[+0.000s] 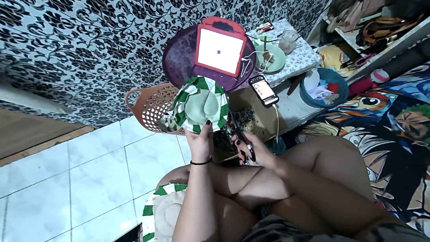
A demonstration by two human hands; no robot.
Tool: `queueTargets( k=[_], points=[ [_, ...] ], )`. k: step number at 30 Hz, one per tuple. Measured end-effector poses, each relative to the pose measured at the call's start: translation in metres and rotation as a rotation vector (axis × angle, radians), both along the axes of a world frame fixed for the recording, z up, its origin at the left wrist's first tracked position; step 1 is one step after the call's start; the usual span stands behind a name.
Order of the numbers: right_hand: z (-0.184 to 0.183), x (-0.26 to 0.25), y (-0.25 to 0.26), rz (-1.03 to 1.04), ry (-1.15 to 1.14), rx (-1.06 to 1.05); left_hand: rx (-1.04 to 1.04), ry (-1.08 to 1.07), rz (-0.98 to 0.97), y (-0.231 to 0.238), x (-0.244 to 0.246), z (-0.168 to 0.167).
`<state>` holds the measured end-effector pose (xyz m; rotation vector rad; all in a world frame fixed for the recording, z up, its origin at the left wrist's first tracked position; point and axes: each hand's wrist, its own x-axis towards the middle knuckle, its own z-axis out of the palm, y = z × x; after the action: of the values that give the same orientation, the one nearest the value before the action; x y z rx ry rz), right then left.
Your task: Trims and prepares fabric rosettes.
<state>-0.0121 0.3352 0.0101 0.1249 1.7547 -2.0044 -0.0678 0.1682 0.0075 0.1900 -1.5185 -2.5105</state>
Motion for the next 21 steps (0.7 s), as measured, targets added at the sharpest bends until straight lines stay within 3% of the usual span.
queueTargets(
  k=[11,21],
  points=[
    [-0.0012,-0.0004,-0.0002,-0.032,-0.017,-0.054,0.0,-0.005,-0.019,0.0005,0.0001,-0.0003],
    [0.0006,-0.0016,0.0021,-0.056,0.001,0.025,-0.005,0.0,-0.022,-0.0023,-0.0007,0.0001]
  ],
)
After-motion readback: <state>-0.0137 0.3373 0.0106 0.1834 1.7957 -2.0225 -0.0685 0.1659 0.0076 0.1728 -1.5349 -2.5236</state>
